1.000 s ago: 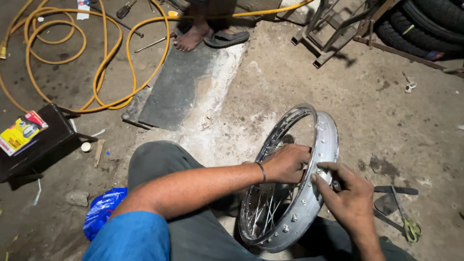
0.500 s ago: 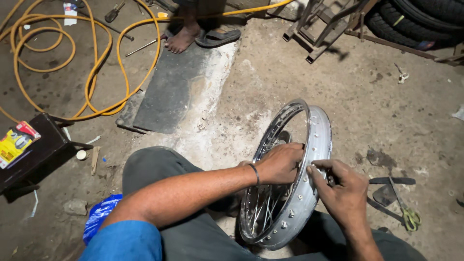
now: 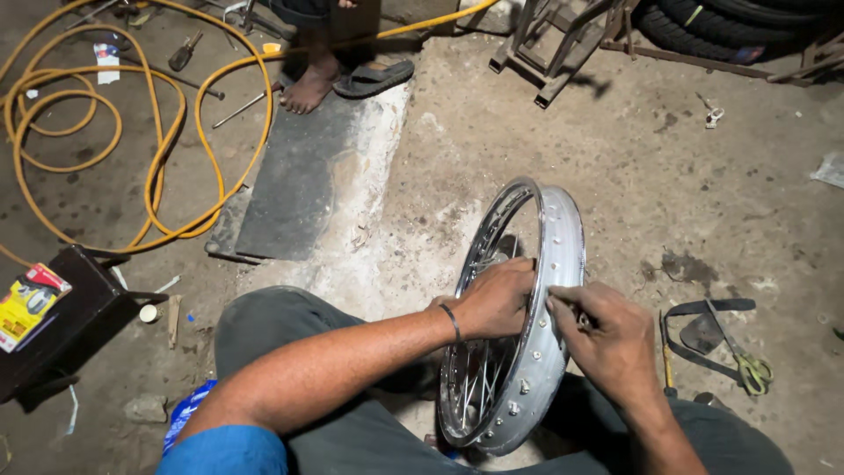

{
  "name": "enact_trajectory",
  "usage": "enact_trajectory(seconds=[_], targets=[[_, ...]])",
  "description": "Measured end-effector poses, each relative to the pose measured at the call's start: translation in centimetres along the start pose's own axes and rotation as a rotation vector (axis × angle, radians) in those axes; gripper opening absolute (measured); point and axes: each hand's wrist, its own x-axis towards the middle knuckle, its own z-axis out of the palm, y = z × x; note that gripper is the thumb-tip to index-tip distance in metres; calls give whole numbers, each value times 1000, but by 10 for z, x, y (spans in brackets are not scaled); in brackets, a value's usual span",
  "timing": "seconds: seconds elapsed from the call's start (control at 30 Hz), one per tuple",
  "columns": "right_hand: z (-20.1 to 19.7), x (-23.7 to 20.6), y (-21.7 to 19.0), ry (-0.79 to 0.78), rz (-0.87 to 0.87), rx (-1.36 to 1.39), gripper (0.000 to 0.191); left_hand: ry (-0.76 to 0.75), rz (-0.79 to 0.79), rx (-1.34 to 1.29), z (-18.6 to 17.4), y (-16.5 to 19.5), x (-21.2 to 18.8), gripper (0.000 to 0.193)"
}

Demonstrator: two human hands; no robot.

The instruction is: The person is sitting on the floor and using a small metal tool to adjust or tighten components on a bicycle wheel rim. They rotate the wheel periodically to access different sections while working.

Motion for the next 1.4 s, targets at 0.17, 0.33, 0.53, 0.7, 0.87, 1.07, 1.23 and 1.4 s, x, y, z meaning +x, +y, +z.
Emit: enact_trajectory(seconds=[0.17,0.33,0.53,0.7,0.87,1.07,1.23,1.4], targets=[[-2,1,1,-68,319,-85,33,-23,-11,21,0,2,1,31],[-3,1,0,0,-7,-36,31,-23,-6,24,1,0,1,30],[-4,2,-2,5,-110,2,27,-27,5,25,2,-2,1,29],[-3,1,0,-20,-34,-58,22,-19,8,36,4,-3,1,25],[-1,0,0,30,-101,-93,19,-15,-2,42,6,-5,-1,24],[0,-1,-1,44,-89,-92,25,-8,-9,49,5,-4,-1,23],[0,-1,3,-12,-102,-172,23,-13,18,21,6,-5,-1,28],[0,-3,4,-11,-116,-191,21,-25,-5,35,11,-9,-2,29]])
